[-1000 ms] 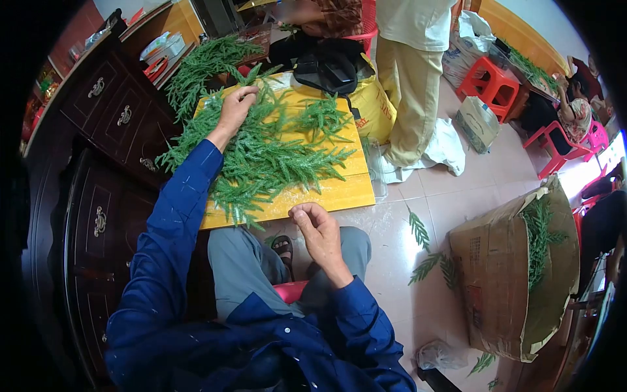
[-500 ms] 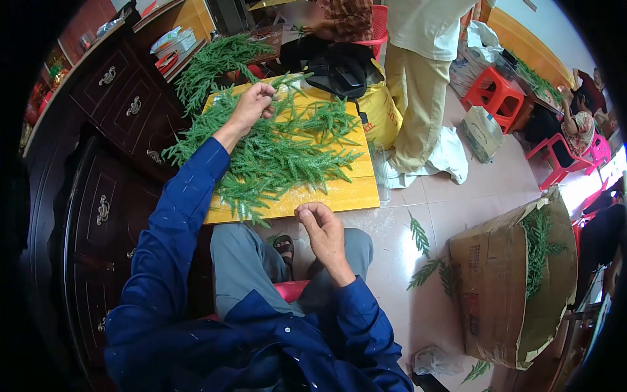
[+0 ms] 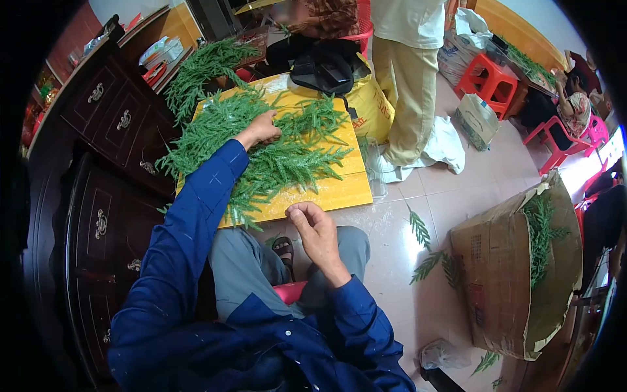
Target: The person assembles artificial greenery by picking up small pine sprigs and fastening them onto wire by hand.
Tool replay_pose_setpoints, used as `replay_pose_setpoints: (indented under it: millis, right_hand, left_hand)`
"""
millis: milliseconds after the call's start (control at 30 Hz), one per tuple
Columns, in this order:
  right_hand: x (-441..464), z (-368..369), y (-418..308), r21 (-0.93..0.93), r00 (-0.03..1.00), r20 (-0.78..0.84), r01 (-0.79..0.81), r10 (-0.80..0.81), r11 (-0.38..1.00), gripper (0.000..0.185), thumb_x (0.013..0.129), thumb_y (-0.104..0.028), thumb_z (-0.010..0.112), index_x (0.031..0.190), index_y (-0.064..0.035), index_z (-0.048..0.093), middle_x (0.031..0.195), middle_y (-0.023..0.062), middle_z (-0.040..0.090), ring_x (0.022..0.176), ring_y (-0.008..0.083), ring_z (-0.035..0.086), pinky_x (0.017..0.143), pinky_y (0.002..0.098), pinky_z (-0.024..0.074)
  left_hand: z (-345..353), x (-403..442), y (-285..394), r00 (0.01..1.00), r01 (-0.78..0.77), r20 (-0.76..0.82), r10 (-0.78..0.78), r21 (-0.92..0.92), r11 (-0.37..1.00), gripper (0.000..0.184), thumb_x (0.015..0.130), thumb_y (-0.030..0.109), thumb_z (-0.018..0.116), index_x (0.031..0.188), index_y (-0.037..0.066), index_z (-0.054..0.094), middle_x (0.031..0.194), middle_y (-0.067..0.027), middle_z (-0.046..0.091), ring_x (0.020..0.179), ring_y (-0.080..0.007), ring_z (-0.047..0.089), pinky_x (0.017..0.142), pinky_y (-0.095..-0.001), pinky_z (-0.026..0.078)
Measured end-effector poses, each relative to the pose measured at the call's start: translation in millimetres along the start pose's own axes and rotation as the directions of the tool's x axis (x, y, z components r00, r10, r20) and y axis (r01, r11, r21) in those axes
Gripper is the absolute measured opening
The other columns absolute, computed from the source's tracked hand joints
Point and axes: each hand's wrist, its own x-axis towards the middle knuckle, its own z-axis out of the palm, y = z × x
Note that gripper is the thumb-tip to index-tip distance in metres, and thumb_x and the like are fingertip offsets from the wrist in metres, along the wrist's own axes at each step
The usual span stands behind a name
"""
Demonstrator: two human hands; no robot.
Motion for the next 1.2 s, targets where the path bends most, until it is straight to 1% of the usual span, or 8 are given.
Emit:
replay_pose_setpoints:
  millis: [267,533,567,700,800,900,1000,1200]
  right_hand:
    - [0.3,0.2,4.1,-0.002,1.000,0.003,0.011,-0.011,1.000,0.017,0.094,-0.013,0.054,0.097,0.0026,0.061,0.091,0.0044,0.063,0.086,0.0110,0.056,0.081,0.0258,0.0451]
    - [0.7,-0.3,6.6,-0.046,1.000,0.019,0.002,-0.001,0.999,0.018,0.094,-0.014,0.055,0.097,0.0025,0.061,0.090,0.0042,0.063,0.086,0.0107,0.057,0.081,0.0255,0.0451]
    - [0.9,-0.6,7.8,-0.044,1.000,0.019,0.004,-0.003,0.999,0.018,0.094,-0.014,0.055,0.097,0.0025,0.061,0.090,0.0041,0.063,0.086,0.0107,0.057,0.081,0.0254,0.0451]
    - [-0.1,-0.8,3.4,-0.038,1.000,0.016,-0.009,0.010,0.999,0.018,0.094,-0.014,0.055,0.097,0.0024,0.061,0.091,0.0044,0.063,0.087,0.0108,0.057,0.082,0.0252,0.0451]
    - [-0.7,0.0,2.5,-0.029,1.000,0.002,-0.012,0.012,1.000,0.017,0.093,-0.014,0.056,0.097,0.0021,0.061,0.091,0.0038,0.064,0.087,0.0097,0.057,0.081,0.0245,0.0455]
    - [-0.6,2.7,1.7,-0.017,1.000,-0.014,0.003,-0.003,1.000,0.015,0.093,-0.012,0.057,0.096,0.0017,0.062,0.090,0.0022,0.065,0.085,0.0075,0.058,0.078,0.0229,0.0461]
    - [-1.3,1.4,-0.5,-0.036,1.000,-0.008,-0.003,0.003,0.999,0.015,0.093,-0.012,0.057,0.097,0.0018,0.061,0.090,0.0024,0.065,0.085,0.0074,0.058,0.078,0.0227,0.0462]
    - [-2.3,3.8,0.1,-0.046,1.000,0.003,-0.008,0.008,0.999,0.014,0.092,-0.011,0.057,0.098,0.0017,0.061,0.091,0.0022,0.065,0.086,0.0073,0.058,0.078,0.0221,0.0461]
  left_hand:
    - [-30.4,-4.2,6.4,0.995,0.095,0.061,-0.077,-0.392,0.915,0.025,0.073,0.009,0.071,0.092,-0.001,0.057,0.067,-0.0041,0.058,0.048,-0.0099,0.049,0.041,-0.0268,0.039]
    - [-75.0,-15.6,26.0,0.995,-0.004,-0.090,-0.049,-0.508,0.861,0.022,0.076,0.009,0.068,0.094,0.004,0.058,0.066,0.0029,0.051,0.048,-0.0061,0.046,0.041,-0.0217,0.037]
    - [-78.4,-9.3,23.9,0.999,-0.006,-0.032,-0.012,-0.517,0.856,0.030,0.080,0.013,0.067,0.106,0.005,0.056,0.071,0.0049,0.051,0.053,-0.0036,0.049,0.046,-0.0229,0.045]
    - [-67.9,-11.7,46.8,0.998,0.005,0.042,0.037,-0.726,0.688,0.012,0.084,0.011,0.065,0.083,0.011,0.053,0.070,0.0043,0.052,0.055,-0.0039,0.051,0.048,-0.0201,0.048]
    - [-46.9,6.3,51.2,0.989,0.085,0.139,0.044,-0.795,0.600,0.015,0.081,0.008,0.066,0.092,0.007,0.056,0.074,0.0000,0.056,0.057,-0.0058,0.054,0.051,-0.0212,0.050]
    - [-11.5,19.4,49.7,1.000,0.030,0.026,-0.018,-0.660,0.750,0.038,0.076,0.008,0.069,0.110,0.001,0.056,0.078,-0.0025,0.058,0.057,-0.0095,0.055,0.050,-0.0223,0.050]
    - [16.5,36.3,33.1,0.965,-0.206,-0.163,0.205,0.009,0.979,0.064,0.076,0.012,0.066,0.134,0.002,0.040,0.112,-0.0181,0.058,0.099,-0.0267,0.059,0.085,-0.0360,0.049]
    - [14.0,12.1,44.1,0.945,-0.204,-0.216,0.245,0.195,0.959,0.069,0.074,0.013,0.066,0.136,0.002,0.039,0.123,-0.0216,0.055,0.115,-0.0286,0.054,0.098,-0.0325,0.042]
